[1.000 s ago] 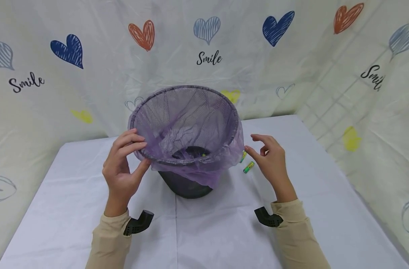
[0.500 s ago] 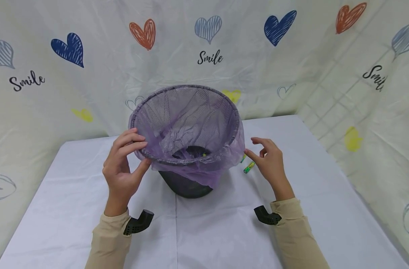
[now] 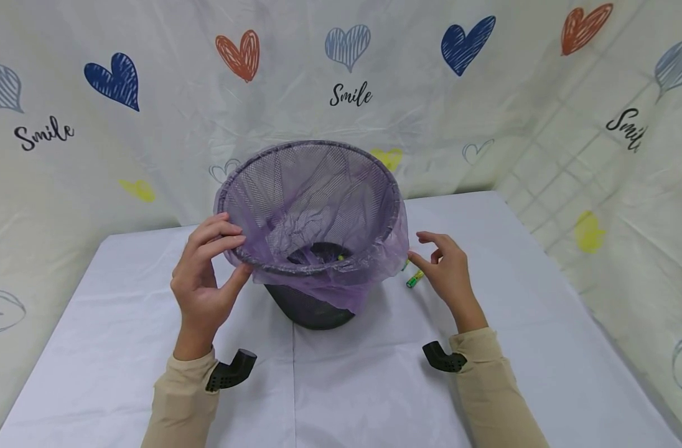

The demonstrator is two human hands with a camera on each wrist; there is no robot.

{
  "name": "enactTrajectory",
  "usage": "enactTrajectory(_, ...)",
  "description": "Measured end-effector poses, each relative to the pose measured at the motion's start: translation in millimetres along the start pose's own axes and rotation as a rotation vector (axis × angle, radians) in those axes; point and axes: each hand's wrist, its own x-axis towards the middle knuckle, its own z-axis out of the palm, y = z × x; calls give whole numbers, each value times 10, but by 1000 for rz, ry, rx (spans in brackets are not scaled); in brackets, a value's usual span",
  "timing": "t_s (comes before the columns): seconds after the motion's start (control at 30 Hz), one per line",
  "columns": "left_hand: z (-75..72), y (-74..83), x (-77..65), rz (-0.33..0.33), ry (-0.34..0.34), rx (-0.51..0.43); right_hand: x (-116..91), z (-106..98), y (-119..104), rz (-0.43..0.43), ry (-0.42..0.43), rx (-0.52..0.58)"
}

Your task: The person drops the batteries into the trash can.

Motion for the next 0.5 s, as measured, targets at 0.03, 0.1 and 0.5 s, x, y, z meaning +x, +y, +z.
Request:
enactTrajectory(0.03,1,0,0,-1,0,-2,-3,8,11,2,-2,4)
enactTrajectory(0.1,3,1,-1,-1,1,-4,-10,22,32,4,-11,9)
enactTrajectory(0.5,11,-2,7,1,5,-4,-21,82,135,23,-96,-34)
